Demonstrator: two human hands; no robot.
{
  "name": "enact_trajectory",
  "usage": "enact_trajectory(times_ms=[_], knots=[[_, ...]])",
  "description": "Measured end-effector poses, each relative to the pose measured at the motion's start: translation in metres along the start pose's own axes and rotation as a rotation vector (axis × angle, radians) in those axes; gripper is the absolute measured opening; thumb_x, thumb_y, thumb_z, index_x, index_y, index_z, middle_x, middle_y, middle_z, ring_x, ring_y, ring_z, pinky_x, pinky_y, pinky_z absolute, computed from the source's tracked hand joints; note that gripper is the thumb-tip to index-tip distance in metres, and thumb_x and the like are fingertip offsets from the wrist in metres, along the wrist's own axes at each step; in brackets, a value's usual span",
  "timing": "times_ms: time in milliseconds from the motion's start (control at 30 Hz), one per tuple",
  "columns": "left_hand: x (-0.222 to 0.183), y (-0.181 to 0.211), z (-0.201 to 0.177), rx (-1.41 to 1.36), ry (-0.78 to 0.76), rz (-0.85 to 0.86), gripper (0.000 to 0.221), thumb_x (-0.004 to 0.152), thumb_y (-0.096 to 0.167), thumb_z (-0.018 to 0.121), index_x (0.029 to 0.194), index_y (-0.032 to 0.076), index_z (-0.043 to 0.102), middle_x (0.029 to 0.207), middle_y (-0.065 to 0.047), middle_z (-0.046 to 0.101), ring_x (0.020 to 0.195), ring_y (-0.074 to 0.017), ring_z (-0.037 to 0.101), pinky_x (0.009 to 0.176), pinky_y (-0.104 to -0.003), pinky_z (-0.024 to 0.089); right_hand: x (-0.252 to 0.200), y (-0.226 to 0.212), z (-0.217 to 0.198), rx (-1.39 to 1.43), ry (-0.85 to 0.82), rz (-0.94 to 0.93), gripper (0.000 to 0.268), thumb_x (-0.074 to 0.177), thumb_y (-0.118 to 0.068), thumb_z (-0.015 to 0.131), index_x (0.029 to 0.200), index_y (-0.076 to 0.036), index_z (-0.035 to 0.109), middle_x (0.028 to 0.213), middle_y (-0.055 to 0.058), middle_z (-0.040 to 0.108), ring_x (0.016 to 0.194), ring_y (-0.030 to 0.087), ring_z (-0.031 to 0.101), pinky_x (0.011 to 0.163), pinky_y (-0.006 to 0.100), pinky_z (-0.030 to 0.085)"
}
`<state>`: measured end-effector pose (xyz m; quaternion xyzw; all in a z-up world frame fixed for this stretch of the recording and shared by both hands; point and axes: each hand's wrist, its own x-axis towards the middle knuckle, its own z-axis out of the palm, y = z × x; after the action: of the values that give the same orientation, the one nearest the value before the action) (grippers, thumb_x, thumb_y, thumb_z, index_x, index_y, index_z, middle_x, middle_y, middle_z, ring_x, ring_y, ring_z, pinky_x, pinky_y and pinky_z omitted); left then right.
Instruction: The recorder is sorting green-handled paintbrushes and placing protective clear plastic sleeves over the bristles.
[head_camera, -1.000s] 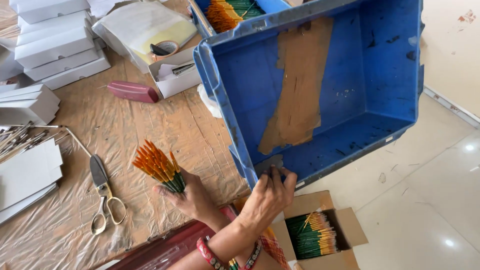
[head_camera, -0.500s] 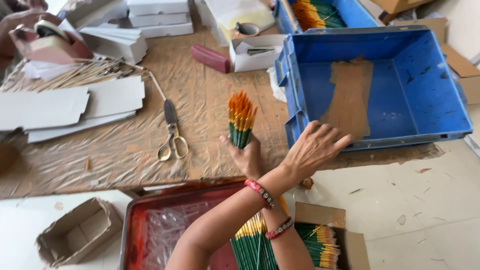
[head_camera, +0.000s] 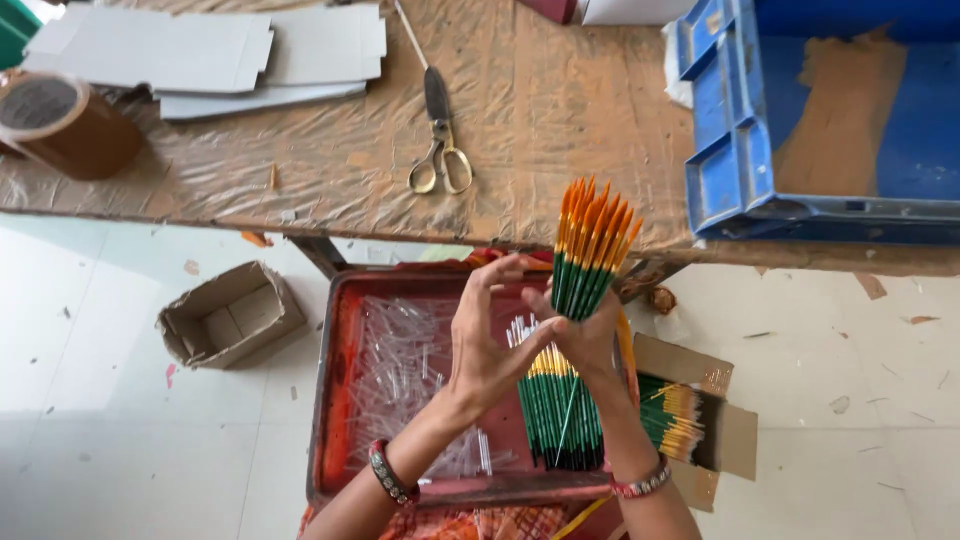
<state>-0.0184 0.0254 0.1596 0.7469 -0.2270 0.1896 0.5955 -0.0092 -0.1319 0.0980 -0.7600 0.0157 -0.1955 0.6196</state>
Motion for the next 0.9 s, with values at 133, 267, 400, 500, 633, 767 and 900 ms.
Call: enact_trajectory(times_ms=[133,267,400,500,633,767,900], knots=[[-0.028,-0.012,-0.012,-0.179,-0.102,-0.222,0.081,0.076,0.032,0.091,0.140,0.001,0.052,0.133,-0.014,0.066,0.124,-0.0216,0.063,0.104,-0.038,0.050,-0.101,0.035,0.006,0.074,-0.135,0.242,0.027,0.075,-0.017,0.083,0.094,-0.002,0.071,0.068,0.001,0.070,0.056,0.011,0.068,0.048,0.027,0.056],[-0.062,-0.030,-0.006,-0.308,-0.343,-0.623,0.058,0.076,0.040,0.089,0.116,0.002,0.071,0.104,-0.009,0.078,0.094,-0.0165,0.073,0.085,-0.034,0.060,-0.160,0.061,0.005,0.194,-0.309,0.416,0.027,0.074,-0.014,0.089,0.087,0.000,0.071,0.066,0.005,0.071,0.049,0.015,0.068,0.042,0.030,0.054],[-0.086,-0.046,-0.001,-0.267,-0.438,-0.737,0.049,0.079,0.041,0.086,0.106,0.003,0.076,0.086,-0.010,0.079,0.075,-0.0163,0.074,0.069,-0.034,0.063,-0.182,0.072,-0.004,0.274,-0.392,0.609,0.033,0.074,-0.013,0.092,0.093,-0.001,0.068,0.068,0.006,0.071,0.050,0.015,0.067,0.045,0.030,0.055],[-0.100,-0.056,0.001,-0.341,-0.414,-0.737,0.048,0.080,0.040,0.084,0.108,0.002,0.074,0.090,-0.009,0.079,0.078,-0.0157,0.076,0.071,-0.034,0.065,-0.184,0.062,-0.004,0.320,-0.443,0.677,0.035,0.074,-0.011,0.092,0.096,-0.001,0.066,0.071,0.004,0.070,0.055,0.015,0.067,0.049,0.029,0.056],[-0.110,-0.051,-0.002,-0.354,-0.430,-0.758,0.045,0.082,0.039,0.082,0.108,0.003,0.074,0.089,-0.008,0.077,0.079,-0.0148,0.075,0.071,-0.034,0.065,-0.189,0.065,-0.009,0.388,-0.523,0.725,0.035,0.074,-0.008,0.091,0.097,-0.002,0.065,0.075,0.005,0.069,0.056,0.016,0.067,0.051,0.030,0.057],[-0.125,-0.053,-0.005,-0.427,-0.516,-0.734,0.039,0.094,0.037,0.076,0.107,0.002,0.072,0.087,-0.004,0.071,0.080,-0.0111,0.065,0.071,-0.031,0.058,-0.197,0.061,-0.015,0.452,-0.561,0.859,0.035,0.075,-0.004,0.089,0.100,-0.003,0.064,0.077,0.007,0.070,0.058,0.017,0.067,0.053,0.031,0.056],[-0.115,-0.055,-0.003,-0.508,-0.585,-0.698,0.037,0.103,0.037,0.070,0.107,0.000,0.069,0.086,-0.001,0.064,0.080,-0.0087,0.057,0.071,-0.029,0.052,-0.195,0.053,-0.012,0.508,-0.443,0.900,0.040,0.074,-0.002,0.086,0.107,-0.005,0.063,0.076,0.008,0.069,0.061,0.018,0.069,0.053,0.032,0.058]])
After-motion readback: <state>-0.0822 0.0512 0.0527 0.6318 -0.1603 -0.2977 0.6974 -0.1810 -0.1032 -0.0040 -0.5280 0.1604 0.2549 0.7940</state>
